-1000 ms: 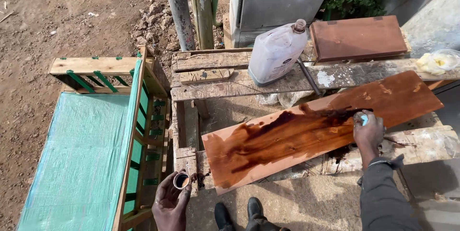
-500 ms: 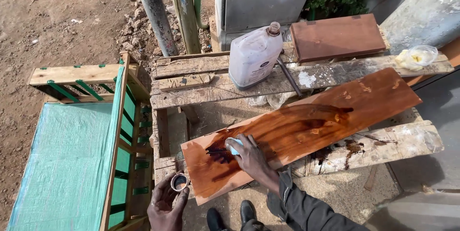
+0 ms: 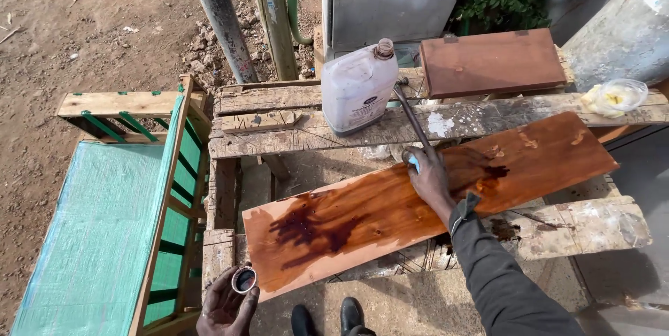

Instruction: Applying wood stain to a long wooden board using a cloth and a small cup for precision.

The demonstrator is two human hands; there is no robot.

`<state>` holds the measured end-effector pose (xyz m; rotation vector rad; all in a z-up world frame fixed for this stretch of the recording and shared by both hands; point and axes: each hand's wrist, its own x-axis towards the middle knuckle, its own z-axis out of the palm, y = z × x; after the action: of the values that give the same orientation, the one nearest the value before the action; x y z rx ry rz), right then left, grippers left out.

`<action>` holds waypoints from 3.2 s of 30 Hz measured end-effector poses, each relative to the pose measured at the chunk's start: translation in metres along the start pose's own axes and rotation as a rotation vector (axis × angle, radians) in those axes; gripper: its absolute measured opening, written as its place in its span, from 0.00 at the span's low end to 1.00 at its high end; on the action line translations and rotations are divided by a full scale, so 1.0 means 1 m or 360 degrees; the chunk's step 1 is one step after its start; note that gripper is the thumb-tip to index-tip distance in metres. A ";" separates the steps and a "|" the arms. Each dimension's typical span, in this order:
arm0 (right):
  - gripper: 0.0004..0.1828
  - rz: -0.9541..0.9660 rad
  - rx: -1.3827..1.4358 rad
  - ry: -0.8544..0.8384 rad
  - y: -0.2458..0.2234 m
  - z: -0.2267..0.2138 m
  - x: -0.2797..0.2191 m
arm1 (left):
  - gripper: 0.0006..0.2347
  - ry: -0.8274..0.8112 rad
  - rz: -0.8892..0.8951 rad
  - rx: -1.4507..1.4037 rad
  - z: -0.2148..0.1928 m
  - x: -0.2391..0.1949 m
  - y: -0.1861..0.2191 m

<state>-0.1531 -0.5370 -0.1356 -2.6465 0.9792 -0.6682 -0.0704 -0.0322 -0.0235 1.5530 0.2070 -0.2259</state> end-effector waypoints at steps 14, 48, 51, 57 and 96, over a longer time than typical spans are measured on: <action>0.25 0.0500 -0.0351 0.0043 0.076 -0.049 -0.045 | 0.23 -0.0093 -0.0108 0.0007 0.000 -0.014 0.024; 0.31 -0.0348 0.0125 -0.0671 -0.216 0.040 -0.152 | 0.20 -0.0327 0.0155 0.0148 -0.080 0.037 0.060; 0.32 0.0271 -0.0276 -0.0410 -0.113 0.018 -0.112 | 0.21 -0.0212 0.0153 0.0214 -0.104 0.038 0.053; 0.36 0.0557 -0.0138 -0.0163 -0.171 0.019 -0.139 | 0.20 -0.0167 -0.0043 0.0164 -0.124 0.046 0.043; 0.29 0.0369 -0.0166 -0.0370 -0.220 0.002 -0.169 | 0.22 -0.0089 -0.0024 -0.0028 -0.137 0.049 0.022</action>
<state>-0.1439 -0.2607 -0.1122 -2.5662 1.2518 -0.2582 -0.0157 0.1041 -0.0172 1.5260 0.1764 -0.2788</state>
